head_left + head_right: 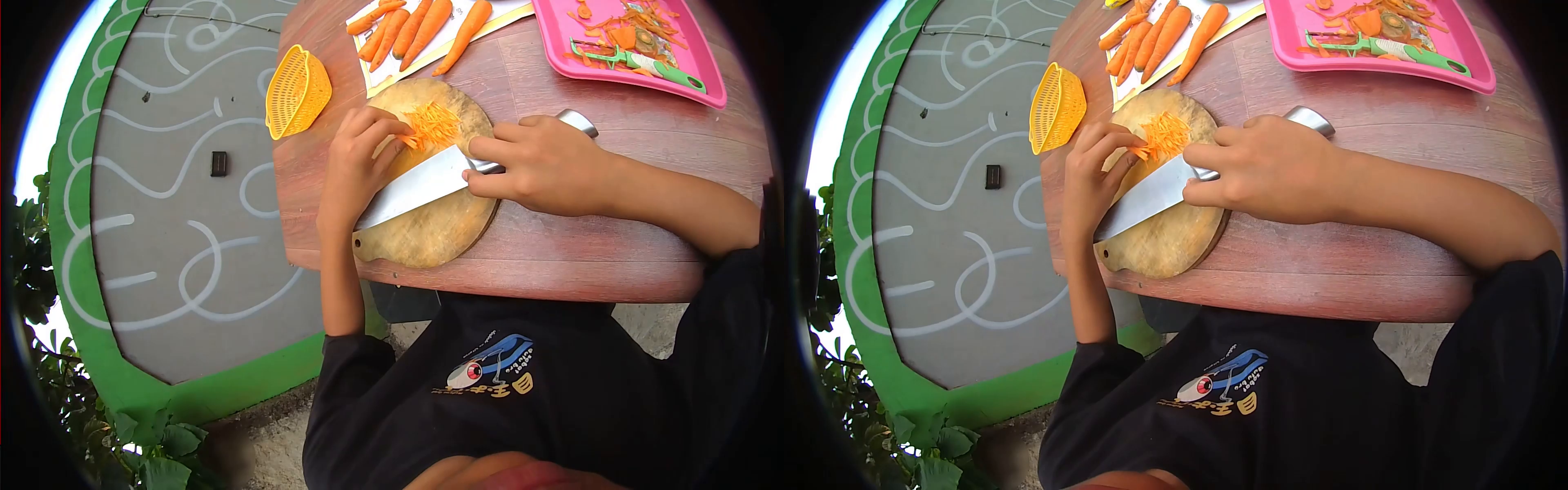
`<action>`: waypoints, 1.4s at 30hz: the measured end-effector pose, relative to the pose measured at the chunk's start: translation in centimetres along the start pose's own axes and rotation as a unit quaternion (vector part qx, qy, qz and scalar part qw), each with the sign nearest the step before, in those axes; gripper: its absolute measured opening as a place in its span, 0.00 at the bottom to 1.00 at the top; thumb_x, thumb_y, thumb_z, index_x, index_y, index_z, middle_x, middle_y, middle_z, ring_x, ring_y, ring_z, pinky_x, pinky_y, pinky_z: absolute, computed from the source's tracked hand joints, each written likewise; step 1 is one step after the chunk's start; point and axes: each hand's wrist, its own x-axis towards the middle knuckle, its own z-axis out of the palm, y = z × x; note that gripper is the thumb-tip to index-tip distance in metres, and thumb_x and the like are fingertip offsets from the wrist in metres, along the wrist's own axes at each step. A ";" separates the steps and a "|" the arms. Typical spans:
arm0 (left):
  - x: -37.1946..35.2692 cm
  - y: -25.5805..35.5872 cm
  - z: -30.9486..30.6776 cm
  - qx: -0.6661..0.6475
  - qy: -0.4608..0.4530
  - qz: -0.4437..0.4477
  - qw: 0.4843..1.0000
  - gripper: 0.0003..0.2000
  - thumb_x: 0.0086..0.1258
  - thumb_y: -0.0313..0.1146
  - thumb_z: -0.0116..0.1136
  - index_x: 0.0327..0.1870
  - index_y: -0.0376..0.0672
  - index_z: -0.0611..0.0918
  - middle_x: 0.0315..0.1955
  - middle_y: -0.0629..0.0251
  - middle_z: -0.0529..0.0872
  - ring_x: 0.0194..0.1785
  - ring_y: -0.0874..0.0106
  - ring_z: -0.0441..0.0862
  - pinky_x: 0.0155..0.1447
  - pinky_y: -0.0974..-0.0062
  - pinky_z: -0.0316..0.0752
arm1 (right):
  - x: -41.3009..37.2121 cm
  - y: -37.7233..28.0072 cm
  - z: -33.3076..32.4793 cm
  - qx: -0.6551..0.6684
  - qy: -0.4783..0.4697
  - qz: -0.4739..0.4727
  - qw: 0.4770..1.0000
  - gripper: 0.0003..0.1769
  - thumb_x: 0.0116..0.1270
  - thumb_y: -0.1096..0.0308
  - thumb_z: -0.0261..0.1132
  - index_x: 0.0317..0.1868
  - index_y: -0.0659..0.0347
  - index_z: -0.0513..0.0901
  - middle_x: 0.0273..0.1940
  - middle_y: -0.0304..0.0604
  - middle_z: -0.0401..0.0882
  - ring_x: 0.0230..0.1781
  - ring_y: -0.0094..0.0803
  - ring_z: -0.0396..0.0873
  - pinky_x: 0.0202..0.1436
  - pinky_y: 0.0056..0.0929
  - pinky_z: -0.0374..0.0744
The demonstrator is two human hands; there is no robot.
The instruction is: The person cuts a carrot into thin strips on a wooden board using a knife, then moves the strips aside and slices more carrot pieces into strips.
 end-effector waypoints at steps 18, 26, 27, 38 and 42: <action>0.6 0.8 -0.9 0.020 -0.030 -0.043 0.998 0.10 0.62 0.21 0.70 0.43 0.41 0.83 0.39 0.60 0.83 0.48 0.59 0.83 0.53 0.61 0.78 | -0.2 -0.3 0.0 0.005 0.005 -0.013 1.000 0.14 0.65 0.67 0.67 0.51 0.52 0.85 0.46 0.39 0.79 0.40 0.30 0.82 0.37 0.32 0.82; 0.3 -0.1 -0.6 0.049 -0.034 0.039 0.997 0.09 0.64 0.22 0.68 0.45 0.42 0.87 0.41 0.62 0.87 0.46 0.59 0.83 0.52 0.61 0.78 | -0.3 -0.3 0.1 0.001 0.002 -0.009 1.000 0.13 0.66 0.67 0.66 0.51 0.52 0.85 0.46 0.38 0.79 0.41 0.30 0.82 0.38 0.32 0.81; 0.2 -0.2 -0.6 0.056 -0.025 0.046 0.997 0.10 0.65 0.23 0.69 0.47 0.42 0.87 0.43 0.63 0.88 0.47 0.59 0.83 0.52 0.60 0.78 | -0.3 -0.3 0.1 -0.001 0.005 -0.009 1.000 0.13 0.66 0.66 0.66 0.51 0.52 0.85 0.46 0.38 0.79 0.41 0.30 0.82 0.38 0.32 0.81; -0.2 0.0 -1.2 0.096 -0.077 0.060 0.991 0.11 0.63 0.27 0.73 0.46 0.43 0.89 0.43 0.66 0.87 0.48 0.65 0.84 0.53 0.63 0.78 | -0.3 -0.3 0.3 0.004 0.007 -0.008 1.000 0.14 0.66 0.67 0.66 0.52 0.52 0.85 0.45 0.38 0.79 0.40 0.30 0.82 0.38 0.33 0.81; -0.1 -0.2 -0.5 0.083 -0.084 0.052 0.992 0.08 0.66 0.32 0.71 0.44 0.46 0.89 0.41 0.68 0.86 0.48 0.65 0.83 0.51 0.64 0.74 | -0.2 -0.4 -0.1 0.003 -0.007 -0.004 1.000 0.14 0.67 0.67 0.65 0.53 0.50 0.84 0.47 0.39 0.78 0.43 0.32 0.84 0.38 0.33 0.84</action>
